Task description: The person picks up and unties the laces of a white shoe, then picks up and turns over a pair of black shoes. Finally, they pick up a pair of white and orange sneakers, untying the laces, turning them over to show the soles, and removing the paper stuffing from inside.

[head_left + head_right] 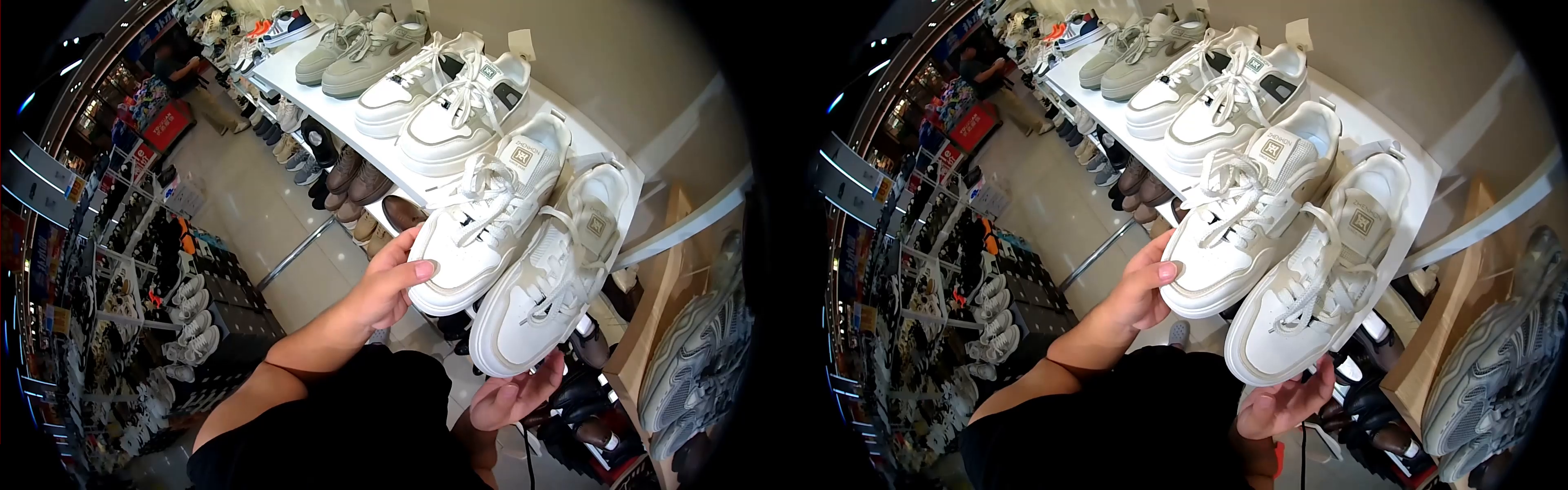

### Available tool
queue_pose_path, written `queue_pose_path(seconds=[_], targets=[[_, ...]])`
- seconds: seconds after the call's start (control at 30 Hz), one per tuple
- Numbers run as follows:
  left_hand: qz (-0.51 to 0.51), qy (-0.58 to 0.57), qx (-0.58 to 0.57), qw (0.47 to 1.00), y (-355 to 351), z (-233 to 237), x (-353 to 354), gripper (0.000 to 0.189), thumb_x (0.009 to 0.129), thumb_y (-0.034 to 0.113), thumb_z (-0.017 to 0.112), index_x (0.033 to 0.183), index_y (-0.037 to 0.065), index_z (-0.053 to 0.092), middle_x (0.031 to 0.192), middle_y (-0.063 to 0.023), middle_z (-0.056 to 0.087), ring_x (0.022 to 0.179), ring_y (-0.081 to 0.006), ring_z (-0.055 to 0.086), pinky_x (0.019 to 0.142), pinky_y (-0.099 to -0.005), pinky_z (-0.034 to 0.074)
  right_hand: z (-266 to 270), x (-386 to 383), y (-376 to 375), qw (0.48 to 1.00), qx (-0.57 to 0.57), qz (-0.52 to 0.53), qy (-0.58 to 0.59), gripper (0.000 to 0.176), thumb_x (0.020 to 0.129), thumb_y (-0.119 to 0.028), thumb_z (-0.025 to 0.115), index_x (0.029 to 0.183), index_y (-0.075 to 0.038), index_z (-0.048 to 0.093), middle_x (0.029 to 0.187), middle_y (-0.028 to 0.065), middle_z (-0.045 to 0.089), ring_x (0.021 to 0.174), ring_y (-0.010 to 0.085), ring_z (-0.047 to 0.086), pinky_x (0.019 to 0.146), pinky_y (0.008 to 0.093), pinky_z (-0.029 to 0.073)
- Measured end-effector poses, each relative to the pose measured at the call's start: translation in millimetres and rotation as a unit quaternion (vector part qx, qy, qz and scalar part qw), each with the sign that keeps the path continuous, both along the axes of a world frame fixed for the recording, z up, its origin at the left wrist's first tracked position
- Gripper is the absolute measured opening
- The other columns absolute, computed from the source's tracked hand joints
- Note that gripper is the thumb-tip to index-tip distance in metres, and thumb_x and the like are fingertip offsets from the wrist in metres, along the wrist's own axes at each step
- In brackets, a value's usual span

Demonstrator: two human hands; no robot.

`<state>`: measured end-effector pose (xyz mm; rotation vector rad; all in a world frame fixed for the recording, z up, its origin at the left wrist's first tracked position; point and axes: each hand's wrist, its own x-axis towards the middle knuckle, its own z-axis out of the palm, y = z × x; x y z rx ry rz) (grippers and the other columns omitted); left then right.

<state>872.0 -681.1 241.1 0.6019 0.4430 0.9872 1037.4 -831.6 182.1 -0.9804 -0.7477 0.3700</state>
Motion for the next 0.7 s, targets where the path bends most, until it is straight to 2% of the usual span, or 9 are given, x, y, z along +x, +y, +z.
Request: queue_pose_path(seconds=[0.03, 0.13, 0.3, 0.5, 0.7], targets=[[-0.014, 0.002, -0.001, 1.0, 1, 2, -2, 0.072, 0.091, 0.007, 0.069, 0.153, -0.002, 0.035, 0.142, -0.018, 0.057, 0.126, -0.0241, 0.062, 0.106, -0.0369, 0.051, 5, -2, 4, 1.0, -0.01, 0.02, 0.006, 0.088, 0.092, -0.037, 0.064, 0.158, 0.002, 0.022, 0.162, 0.0226, 0.03, 0.148, 0.0373, 0.036, 0.12, 0.0485, 0.031], [-0.04, 0.008, 0.002, 0.999, 3, 4, -7, 0.073, 0.089, 0.004, 0.069, 0.153, -0.003, 0.035, 0.143, -0.0183, 0.057, 0.128, -0.0241, 0.061, 0.106, -0.0363, 0.051, 13, -9, 13, 0.996, 0.028, 0.057, 0.067, 0.089, 0.092, -0.034, 0.064, 0.159, 0.001, 0.018, 0.162, 0.0237, 0.03, 0.148, 0.0383, 0.036, 0.122, 0.051, 0.028], [-0.036, 0.009, 0.016, 0.999, -4, -3, -9, 0.076, 0.085, 0.001, 0.069, 0.153, -0.003, 0.035, 0.144, -0.0176, 0.057, 0.13, -0.0254, 0.059, 0.111, -0.038, 0.048, 21, -19, 19, 0.992, 0.037, 0.067, 0.096, 0.097, 0.092, -0.039, 0.073, 0.161, -0.005, 0.014, 0.165, 0.0198, 0.025, 0.15, 0.0375, 0.031, 0.125, 0.0517, 0.023], [-0.042, 0.008, 0.045, 0.998, -13, -4, -16, 0.081, 0.082, -0.001, 0.071, 0.153, -0.002, 0.033, 0.145, -0.0154, 0.054, 0.136, -0.0255, 0.054, 0.116, -0.0398, 0.041, 28, -20, 20, 0.994, 0.028, 0.067, 0.081, 0.09, 0.093, -0.037, 0.068, 0.162, -0.007, 0.017, 0.165, 0.0183, 0.026, 0.15, 0.0369, 0.031, 0.125, 0.0525, 0.023], [-0.042, 0.024, 0.059, 0.997, -17, -15, -21, 0.082, 0.08, 0.0, 0.073, 0.152, -0.002, 0.034, 0.144, -0.0145, 0.054, 0.135, -0.0245, 0.053, 0.115, -0.039, 0.04, 18, -18, 24, 0.99, 0.072, 0.053, 0.11, 0.084, 0.093, -0.031, 0.063, 0.161, -0.007, 0.021, 0.165, 0.0163, 0.027, 0.149, 0.0352, 0.033, 0.124, 0.0525, 0.025]])
